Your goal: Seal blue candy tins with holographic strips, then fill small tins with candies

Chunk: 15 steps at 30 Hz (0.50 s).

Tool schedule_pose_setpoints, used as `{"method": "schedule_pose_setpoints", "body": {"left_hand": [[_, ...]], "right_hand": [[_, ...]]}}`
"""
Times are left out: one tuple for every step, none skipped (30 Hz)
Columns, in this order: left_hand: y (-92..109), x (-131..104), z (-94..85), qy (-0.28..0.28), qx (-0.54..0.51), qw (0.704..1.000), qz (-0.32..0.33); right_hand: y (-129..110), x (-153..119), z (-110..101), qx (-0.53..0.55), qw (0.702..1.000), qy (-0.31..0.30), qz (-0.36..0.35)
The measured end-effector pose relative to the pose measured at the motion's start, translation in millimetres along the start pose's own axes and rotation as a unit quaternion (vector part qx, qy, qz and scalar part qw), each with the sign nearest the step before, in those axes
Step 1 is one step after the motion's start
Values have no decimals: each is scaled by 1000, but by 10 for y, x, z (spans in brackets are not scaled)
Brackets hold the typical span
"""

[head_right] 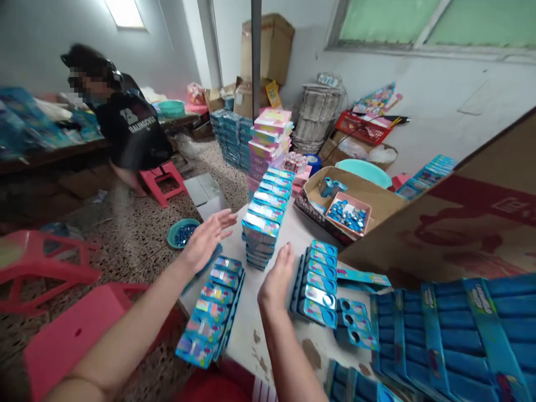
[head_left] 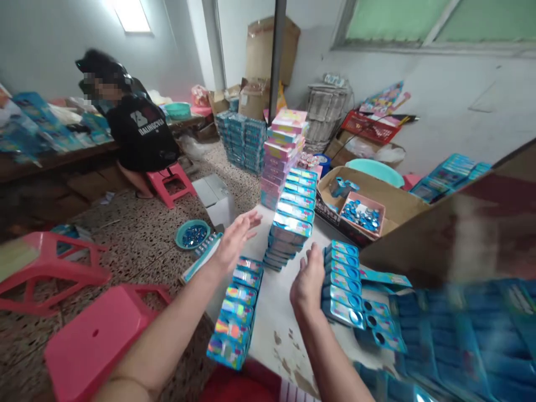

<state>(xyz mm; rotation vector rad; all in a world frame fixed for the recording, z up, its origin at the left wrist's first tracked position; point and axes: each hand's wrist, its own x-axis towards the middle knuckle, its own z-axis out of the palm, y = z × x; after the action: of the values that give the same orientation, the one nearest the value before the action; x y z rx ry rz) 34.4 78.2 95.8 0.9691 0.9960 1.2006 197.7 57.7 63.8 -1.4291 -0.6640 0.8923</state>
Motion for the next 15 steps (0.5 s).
{"method": "schedule_pose_setpoints", "body": {"left_hand": [[-65, 247, -121, 42, 16, 999, -19], [-154, 478, -216, 48, 36, 995, -75], [-262, 685, -282, 37, 51, 988, -138], [-382, 859, -320, 12, 62, 980, -187], [-507, 998, -331, -10, 71, 972, -225], [-629, 1103, -319, -32, 76, 965, -251], [-740, 1177, -292, -53, 76, 959, -268], [-836, 1227, -256, -72, 69, 955, -281], [-914, 1260, -220, -92, 57, 950, -293], [-975, 1286, -191, -111, 43, 945, -306], [-1021, 1308, -172, -127, 29, 939, -319], [-1058, 1332, -164, -140, 17, 933, -332], [-1088, 1358, -166, -148, 7, 928, -341], [-1117, 1387, -174, -153, -1, 925, -347], [-1145, 1418, -187, -157, -7, 924, -349]], "right_hand": [[90, 88, 221, 12, 1000, 12, -13], [183, 174, 371, 42, 999, 18, -29], [277, 259, 457, 75, 996, 18, -38], [373, 342, 492, 111, 993, 11, -38], [473, 424, 490, 141, 990, 3, -28], [575, 502, 466, 155, 988, -5, -16], [680, 574, 436, 155, 988, -15, -2], [790, 639, 409, 145, 989, -28, 13], [905, 694, 392, 130, 990, -45, 36], [1025, 741, 387, 115, 989, -64, 68], [1146, 781, 393, 102, 986, -81, 107], [1263, 816, 407, 95, 980, -96, 144], [1371, 848, 423, 91, 976, -105, 167], [1464, 880, 440, 90, 975, -109, 172], [1536, 913, 455, 91, 977, -112, 159]]}}
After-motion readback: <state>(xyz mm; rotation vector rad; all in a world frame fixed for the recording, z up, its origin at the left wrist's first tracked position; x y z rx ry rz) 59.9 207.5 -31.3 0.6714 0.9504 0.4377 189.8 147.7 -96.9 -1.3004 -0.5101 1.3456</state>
